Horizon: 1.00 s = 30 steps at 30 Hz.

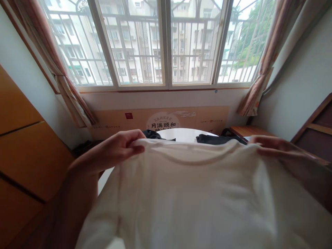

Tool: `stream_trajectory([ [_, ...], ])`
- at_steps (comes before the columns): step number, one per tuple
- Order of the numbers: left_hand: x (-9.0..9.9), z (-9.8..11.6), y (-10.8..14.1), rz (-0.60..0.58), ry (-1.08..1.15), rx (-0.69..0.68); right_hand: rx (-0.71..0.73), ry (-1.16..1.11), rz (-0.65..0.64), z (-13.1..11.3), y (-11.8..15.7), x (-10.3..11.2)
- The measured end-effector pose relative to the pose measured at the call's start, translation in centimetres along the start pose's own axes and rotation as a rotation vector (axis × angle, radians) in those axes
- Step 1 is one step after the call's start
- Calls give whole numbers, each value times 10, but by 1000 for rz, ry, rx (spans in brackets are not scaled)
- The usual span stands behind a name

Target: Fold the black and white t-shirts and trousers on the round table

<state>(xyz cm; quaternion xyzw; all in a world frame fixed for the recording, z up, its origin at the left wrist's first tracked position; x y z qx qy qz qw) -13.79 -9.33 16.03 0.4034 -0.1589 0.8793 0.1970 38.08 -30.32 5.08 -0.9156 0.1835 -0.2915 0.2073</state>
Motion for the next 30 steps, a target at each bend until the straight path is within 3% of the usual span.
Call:
stream_trajectory([
  [2, -19, 6, -52, 224, -142, -2, -5, 48, 12, -6, -57, -38],
  [4, -38, 0, -80, 406, -349, 150, -13, 104, 15, -2, -112, -75],
  [6, -50, -14, -89, 384, -486, 286, -34, 147, 16, 7, -146, -103],
  [8, -56, -26, -86, 250, -480, 285, -3, 145, -67, 11, -151, -124],
  [11, -64, -27, -79, -23, -300, 156, 98, 84, -438, -3, -113, -152],
  [12, -69, -22, -78, -153, -242, 122, 138, 68, -574, -12, -95, -162],
  [14, -84, -7, -74, -414, -175, 59, 246, 89, -731, -30, -63, -181],
  [17, -113, 18, -71, -647, -184, -40, 310, 223, -849, -47, -38, -203],
  [20, -136, 30, -71, -828, -192, -122, 293, 230, -843, -49, -38, -208],
  [23, -137, 26, -73, -881, -159, -120, 217, 1, -825, -48, -46, -198],
  [26, -112, 19, -72, -762, -111, -96, 42, -321, -757, -48, -55, -182],
  [30, -72, 5, -68, -593, -76, -89, -303, -821, -578, -49, -69, -159],
])
Point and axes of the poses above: each hand's wrist, its own y-axis away from the middle knuckle, its own x-axis out of the back of the hand, z = x × y, the point moved 1 cm from there along -y, towards the middle knuckle, and after that the axes turned 3 degrees about -z, right-handed, at the moved point
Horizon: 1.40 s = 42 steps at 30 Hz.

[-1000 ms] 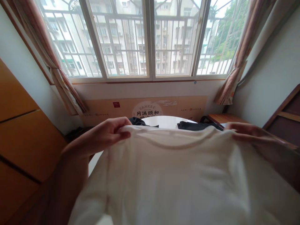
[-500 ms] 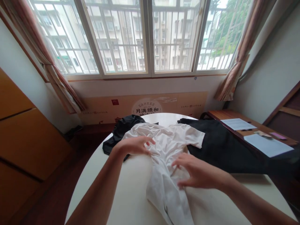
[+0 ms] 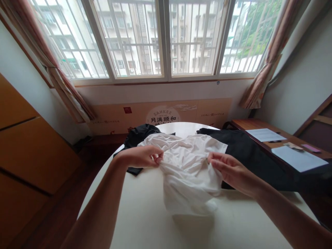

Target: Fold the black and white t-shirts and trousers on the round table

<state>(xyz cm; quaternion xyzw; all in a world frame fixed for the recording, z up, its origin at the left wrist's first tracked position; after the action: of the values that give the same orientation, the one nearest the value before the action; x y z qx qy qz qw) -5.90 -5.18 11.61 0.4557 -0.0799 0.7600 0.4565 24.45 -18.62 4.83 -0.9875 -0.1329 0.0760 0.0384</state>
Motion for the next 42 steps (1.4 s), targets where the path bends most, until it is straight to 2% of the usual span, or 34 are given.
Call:
stream_trajectory([
  [2, 9, -11, 8, 44, -27, 47, -1, -189, 86, -11, 1, 9],
  [4, 14, -21, 13, 92, -101, 156, 32, -271, 170, -18, 2, 16],
  [7, 12, -17, 15, 159, -213, 288, 44, -309, 276, -21, 0, 23],
  [9, 2, 2, 13, 85, -216, 287, 34, -323, 326, -20, -3, 25],
  [12, -27, 46, 6, -161, -188, 200, 97, -328, 406, -17, -7, 27],
  [13, -38, 60, 2, -209, -196, 166, 126, -331, 428, -17, -8, 28],
  [14, -49, 73, -2, -208, -209, 133, 146, -336, 441, -17, -9, 28],
  [16, -66, 89, -11, -71, -213, 63, 157, -353, 432, -17, -8, 28],
  [18, -75, 93, -20, 121, -177, -36, 139, -363, 356, -17, -5, 22],
  [19, -76, 92, -24, 173, -151, -90, 127, -364, 293, -17, -3, 17],
  [20, -77, 89, -28, 173, -135, -131, 115, -363, 219, -17, 1, 12],
  [21, -76, 85, -31, 121, -134, -145, 104, -361, 138, -17, 4, 6],
  [24, -67, 74, -35, -135, -189, -108, 73, -335, -99, -17, 13, -6],
  [25, -61, 71, -33, -165, -203, -109, 70, -310, -157, -17, 14, -7],
  [26, -54, 70, -30, -147, -201, -130, 70, -271, -209, -16, 15, -7],
  [31, -10, 76, 11, 221, -6, -321, 111, 131, -326, 0, 8, -1],
  [34, 8, 78, 39, 350, 155, -317, 60, 515, -431, 17, 6, -14],
  [36, 15, 76, 55, 323, 249, -244, 21, 735, -469, 26, 7, -28],
  [38, 19, 73, 66, 200, 291, -142, -2, 825, -463, 29, 8, -37],
  [40, 19, 69, 72, 68, 247, -47, -11, 774, -477, 23, 11, -38],
  [42, 19, 66, 73, -15, 162, 27, 32, 630, -502, 9, 18, -31],
])
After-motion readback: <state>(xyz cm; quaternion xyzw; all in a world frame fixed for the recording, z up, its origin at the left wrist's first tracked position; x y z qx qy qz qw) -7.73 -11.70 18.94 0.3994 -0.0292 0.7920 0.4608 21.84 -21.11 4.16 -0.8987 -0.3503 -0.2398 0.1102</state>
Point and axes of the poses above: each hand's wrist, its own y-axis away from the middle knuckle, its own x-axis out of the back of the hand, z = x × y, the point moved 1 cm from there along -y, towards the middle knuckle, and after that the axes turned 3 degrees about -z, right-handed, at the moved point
